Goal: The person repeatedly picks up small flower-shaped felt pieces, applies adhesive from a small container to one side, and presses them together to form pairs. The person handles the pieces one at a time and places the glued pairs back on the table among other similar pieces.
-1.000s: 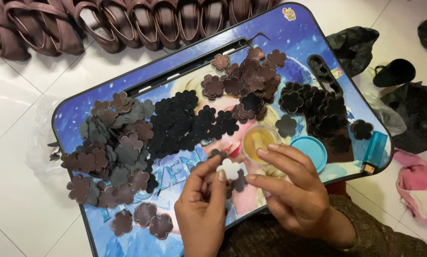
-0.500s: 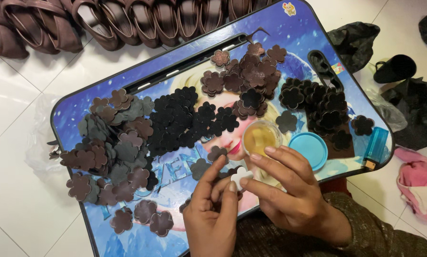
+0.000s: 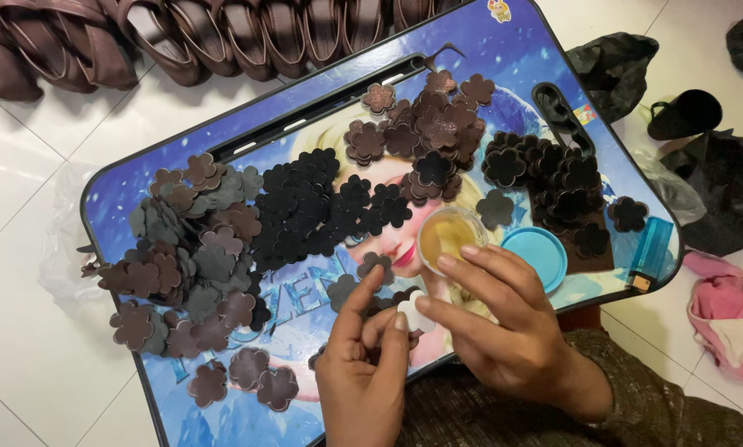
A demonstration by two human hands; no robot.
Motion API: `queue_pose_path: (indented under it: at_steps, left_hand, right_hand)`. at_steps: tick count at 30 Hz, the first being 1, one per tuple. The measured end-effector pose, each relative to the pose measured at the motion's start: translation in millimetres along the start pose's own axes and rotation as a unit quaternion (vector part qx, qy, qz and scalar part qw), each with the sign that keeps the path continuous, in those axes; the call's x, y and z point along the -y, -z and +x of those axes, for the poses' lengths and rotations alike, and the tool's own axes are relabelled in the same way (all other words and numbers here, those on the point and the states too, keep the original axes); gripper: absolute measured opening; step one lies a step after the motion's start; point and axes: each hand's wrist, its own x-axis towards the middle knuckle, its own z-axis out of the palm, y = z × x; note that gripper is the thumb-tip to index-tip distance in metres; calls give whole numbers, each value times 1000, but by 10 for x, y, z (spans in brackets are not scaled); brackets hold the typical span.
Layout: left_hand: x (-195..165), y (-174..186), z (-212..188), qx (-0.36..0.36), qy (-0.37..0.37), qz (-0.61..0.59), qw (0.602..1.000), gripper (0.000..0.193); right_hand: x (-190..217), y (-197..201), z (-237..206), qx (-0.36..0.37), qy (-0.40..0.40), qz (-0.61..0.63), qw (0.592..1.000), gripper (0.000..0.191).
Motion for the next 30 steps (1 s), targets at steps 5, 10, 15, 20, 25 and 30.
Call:
queue_pose_path:
  at_steps: [5,10,15,20,25,30]
  left_hand:
    - [-10,13,30,12,6,9,1000,55]
    - [-52,41,56,51,31,4,998,62]
    - [-71,41,80,62,38,31,997,69]
    - [-62,84,97,-66,-207,410,886,32]
    - [-18,35,127,-59,-253,509,821,33]
    - [-15,-1,150,-37,-241,489,837,25]
  right_hand:
    - [-53,87,-61,-62,-11,63,996,37]
    - [-161,-15,-64,-30,3,131,991,53]
    - [-147,-9,-72,-10,-29,117,993,52]
    - [-131,41,-43,-68,-46,79,993,57]
    - [-108,87,-50,-54,-112,104,987,65]
    - [-100,82,-77,-49,-139,142,979,67]
